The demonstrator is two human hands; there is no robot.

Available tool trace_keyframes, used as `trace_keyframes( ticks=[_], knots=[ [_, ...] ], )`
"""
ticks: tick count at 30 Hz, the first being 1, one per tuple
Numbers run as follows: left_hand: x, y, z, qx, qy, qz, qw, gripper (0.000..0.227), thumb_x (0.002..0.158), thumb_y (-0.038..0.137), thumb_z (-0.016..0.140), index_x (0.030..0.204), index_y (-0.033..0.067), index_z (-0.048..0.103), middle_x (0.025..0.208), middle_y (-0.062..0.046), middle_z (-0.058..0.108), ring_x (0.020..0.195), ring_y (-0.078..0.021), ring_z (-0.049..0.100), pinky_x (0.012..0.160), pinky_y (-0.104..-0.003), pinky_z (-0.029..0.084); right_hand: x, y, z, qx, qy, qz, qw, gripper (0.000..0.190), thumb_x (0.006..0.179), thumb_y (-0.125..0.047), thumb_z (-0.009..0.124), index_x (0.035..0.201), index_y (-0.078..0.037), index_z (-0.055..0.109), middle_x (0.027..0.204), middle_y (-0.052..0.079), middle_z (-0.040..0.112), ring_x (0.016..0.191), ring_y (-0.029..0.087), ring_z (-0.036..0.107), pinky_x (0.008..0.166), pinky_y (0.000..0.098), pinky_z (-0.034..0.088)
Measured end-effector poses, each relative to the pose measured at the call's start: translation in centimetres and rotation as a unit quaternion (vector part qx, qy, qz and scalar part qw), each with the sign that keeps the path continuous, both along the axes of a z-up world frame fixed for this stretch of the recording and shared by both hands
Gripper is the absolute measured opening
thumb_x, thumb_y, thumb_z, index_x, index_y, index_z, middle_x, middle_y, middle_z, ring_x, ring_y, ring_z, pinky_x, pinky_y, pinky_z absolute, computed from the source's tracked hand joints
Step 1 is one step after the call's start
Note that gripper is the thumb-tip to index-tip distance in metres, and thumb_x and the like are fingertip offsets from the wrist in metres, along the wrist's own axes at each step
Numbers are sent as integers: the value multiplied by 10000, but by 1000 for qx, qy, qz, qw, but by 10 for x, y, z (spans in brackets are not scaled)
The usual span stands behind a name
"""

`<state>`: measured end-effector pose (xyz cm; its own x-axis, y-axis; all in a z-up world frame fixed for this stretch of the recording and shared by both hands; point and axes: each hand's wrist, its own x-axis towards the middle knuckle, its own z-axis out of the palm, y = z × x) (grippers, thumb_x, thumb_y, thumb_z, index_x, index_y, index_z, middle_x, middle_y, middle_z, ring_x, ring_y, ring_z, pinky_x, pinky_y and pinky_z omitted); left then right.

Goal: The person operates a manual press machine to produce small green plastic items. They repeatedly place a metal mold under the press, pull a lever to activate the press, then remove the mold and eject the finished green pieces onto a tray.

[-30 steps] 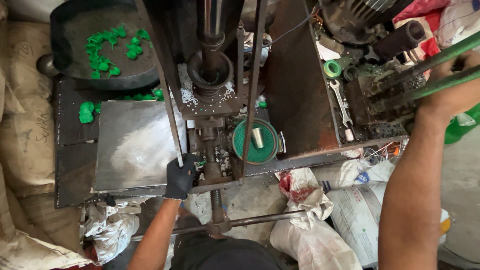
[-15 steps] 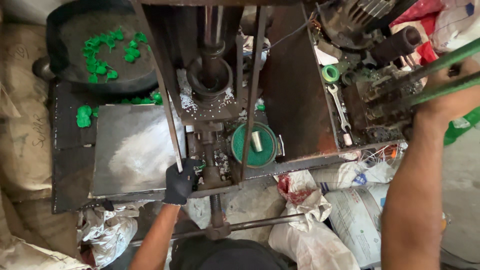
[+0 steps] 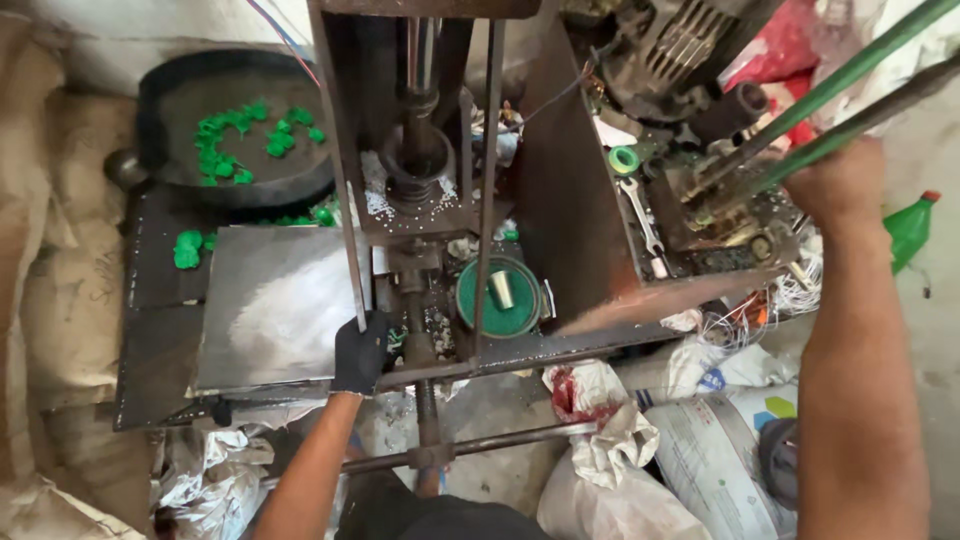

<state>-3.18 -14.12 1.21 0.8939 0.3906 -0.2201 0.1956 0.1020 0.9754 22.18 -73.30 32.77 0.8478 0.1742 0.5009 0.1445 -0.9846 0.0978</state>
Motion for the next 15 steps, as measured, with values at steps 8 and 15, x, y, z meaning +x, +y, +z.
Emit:
trace_keyframes(
  ticks=[8, 15],
  knots=[
    [0, 1, 0, 221, -49, -4, 974, 393, 971, 378, 613, 958, 11, 753, 770, -90, 716, 696, -189, 661, 650, -371, 493, -131, 7, -31, -19, -270, -82, 959, 148, 886, -277, 781, 827, -142, 773, 775, 64, 684, 698, 278, 649, 612, 390, 483],
    [5, 8, -19, 222, -20, -26, 975, 352, 982, 338, 575, 998, 39, 759, 854, -147, 756, 804, -293, 714, 723, -411, 529, -123, 11, -37, 62, -289, -92, 951, 177, 902, -223, 800, 801, -81, 773, 775, 90, 694, 674, 291, 641, 619, 390, 473]
  ],
)
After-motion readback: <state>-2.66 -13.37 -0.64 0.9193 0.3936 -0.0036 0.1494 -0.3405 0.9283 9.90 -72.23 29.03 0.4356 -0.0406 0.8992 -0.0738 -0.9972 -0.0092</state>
